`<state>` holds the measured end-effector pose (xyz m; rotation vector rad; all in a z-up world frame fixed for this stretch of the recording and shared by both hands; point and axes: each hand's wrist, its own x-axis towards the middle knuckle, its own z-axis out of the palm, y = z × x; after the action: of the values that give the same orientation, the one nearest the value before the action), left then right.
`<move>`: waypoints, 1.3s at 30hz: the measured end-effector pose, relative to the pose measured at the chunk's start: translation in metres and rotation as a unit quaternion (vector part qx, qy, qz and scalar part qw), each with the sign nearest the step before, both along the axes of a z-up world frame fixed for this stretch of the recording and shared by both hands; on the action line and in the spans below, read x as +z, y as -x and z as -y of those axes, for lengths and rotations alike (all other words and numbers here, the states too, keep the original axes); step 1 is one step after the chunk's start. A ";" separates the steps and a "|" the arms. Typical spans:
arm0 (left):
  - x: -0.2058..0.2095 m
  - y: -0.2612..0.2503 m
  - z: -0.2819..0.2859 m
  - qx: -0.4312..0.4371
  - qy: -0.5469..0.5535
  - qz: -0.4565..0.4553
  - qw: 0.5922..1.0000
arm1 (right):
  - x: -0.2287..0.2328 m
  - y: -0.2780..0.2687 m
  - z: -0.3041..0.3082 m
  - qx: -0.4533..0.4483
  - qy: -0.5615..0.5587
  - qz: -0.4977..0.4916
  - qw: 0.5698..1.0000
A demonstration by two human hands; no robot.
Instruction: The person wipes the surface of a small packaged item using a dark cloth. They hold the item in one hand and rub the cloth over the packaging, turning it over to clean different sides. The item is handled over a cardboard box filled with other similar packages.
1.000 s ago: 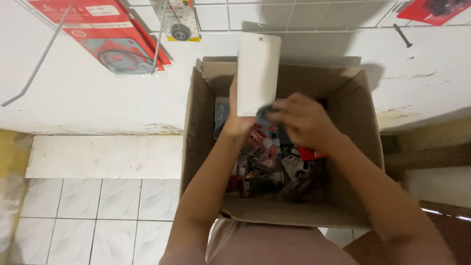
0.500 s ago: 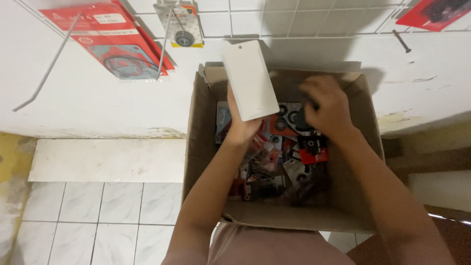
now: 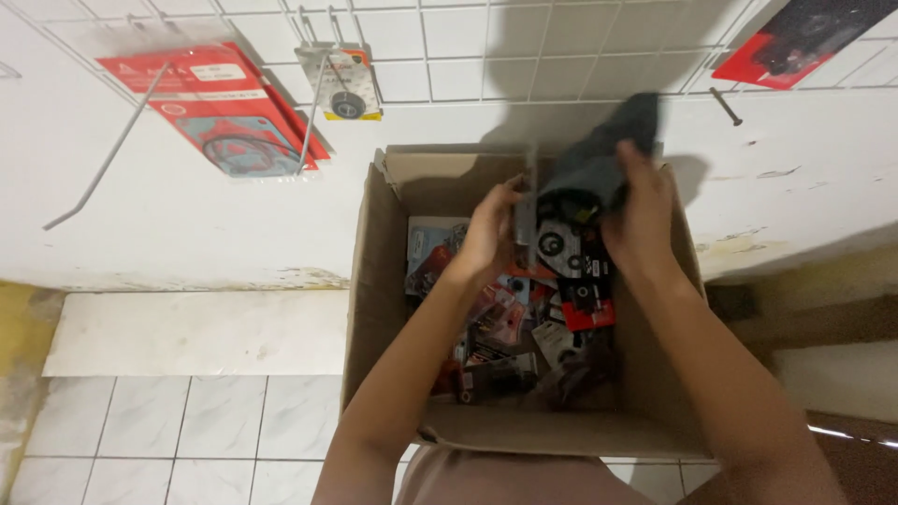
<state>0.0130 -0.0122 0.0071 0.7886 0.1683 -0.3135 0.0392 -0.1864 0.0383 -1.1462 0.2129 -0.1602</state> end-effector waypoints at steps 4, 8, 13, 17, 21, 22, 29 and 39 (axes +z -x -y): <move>0.007 0.008 0.005 -0.025 -0.020 0.125 0.992 | 0.008 -0.008 0.011 -0.023 -0.076 0.076 0.994; 0.023 0.015 0.007 0.018 -0.035 0.132 0.990 | 0.023 0.008 0.006 -0.024 -0.046 0.151 0.987; 0.008 0.010 -0.003 0.052 -0.108 0.061 0.991 | 0.029 0.023 0.003 0.000 0.263 0.327 0.908; 0.087 0.025 0.001 0.027 -0.082 0.058 0.995 | 0.021 0.018 0.000 0.014 0.483 0.356 0.800; -0.005 -0.001 0.012 0.012 -0.136 0.242 0.961 | -0.016 0.017 -0.011 0.041 0.549 0.448 0.704; -0.023 -0.005 0.012 0.009 -0.135 0.243 0.961 | -0.015 0.020 -0.011 0.040 0.551 0.446 0.704; 0.045 0.016 0.003 -0.005 -0.089 0.133 0.987 | 0.001 0.004 0.007 -0.024 0.569 0.443 0.693; 0.001 0.002 -0.006 -0.061 -0.112 0.099 0.987 | -0.009 -0.013 0.020 -0.039 0.566 0.493 0.660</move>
<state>0.0114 -0.0059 0.0086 1.0502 -0.0333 -0.3339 0.0519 -0.2064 0.0295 -2.0979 -0.9751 -1.0833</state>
